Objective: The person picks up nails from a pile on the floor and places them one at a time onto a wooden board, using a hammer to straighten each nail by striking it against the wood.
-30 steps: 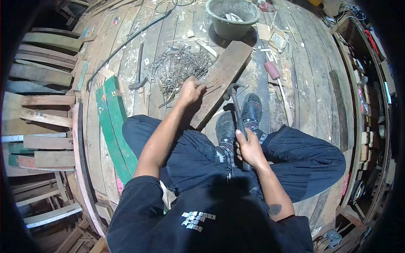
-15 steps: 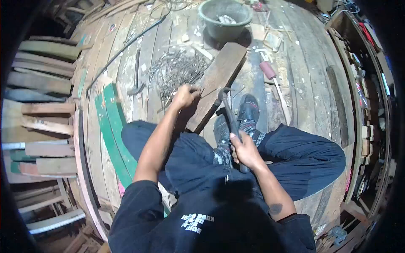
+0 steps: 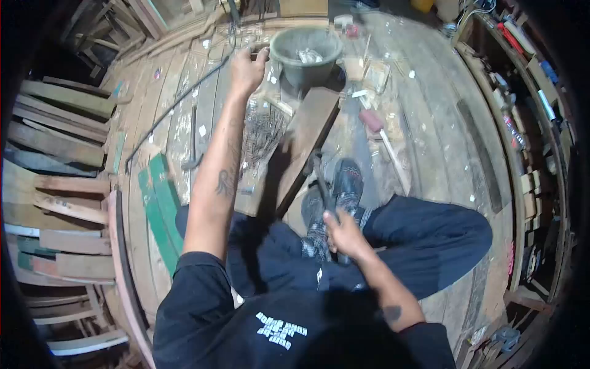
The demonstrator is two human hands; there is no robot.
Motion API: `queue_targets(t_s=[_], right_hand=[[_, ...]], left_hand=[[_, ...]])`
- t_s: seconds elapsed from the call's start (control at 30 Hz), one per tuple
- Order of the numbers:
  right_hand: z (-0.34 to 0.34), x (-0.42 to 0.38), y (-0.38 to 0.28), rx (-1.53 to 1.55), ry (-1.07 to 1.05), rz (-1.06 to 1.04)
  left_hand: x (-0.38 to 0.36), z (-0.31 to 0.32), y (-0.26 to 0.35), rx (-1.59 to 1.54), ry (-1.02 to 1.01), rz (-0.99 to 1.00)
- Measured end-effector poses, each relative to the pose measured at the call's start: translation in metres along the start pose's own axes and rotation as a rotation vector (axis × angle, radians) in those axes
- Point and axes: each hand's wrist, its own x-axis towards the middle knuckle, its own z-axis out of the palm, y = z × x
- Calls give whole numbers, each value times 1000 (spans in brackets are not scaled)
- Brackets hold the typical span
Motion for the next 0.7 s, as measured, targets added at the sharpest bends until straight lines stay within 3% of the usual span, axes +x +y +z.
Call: queue_targets(t_s=[0.1, 0.13, 0.2, 0.27, 0.3, 0.47, 0.6, 0.7], right_hand=[[0, -5, -8, 53, -15, 5], [0, -8, -12, 115, -44, 19], [-2, -7, -11, 138, -68, 20], [-2, -8, -11, 135, -90, 34], [-2, -7, -12, 136, -84, 44], [2, -10, -14, 130, -80, 92], [5, -10, -16, 71, -64, 84], [6, -9, -16, 30, -45, 60]], left_hand=[[-65, -7, -40, 140, -180, -82], [-90, -6, -64, 230, -240, -217], [-152, -2, -109, 216, -297, -216], [-202, -4, -123, 171, -373, -487], [-227, 8, -171, 160, -369, -519], [-245, 10, -152, 120, -546, -583], [-249, 23, -140, 167, -495, -521], [-246, 26, -145, 180, -472, -630]])
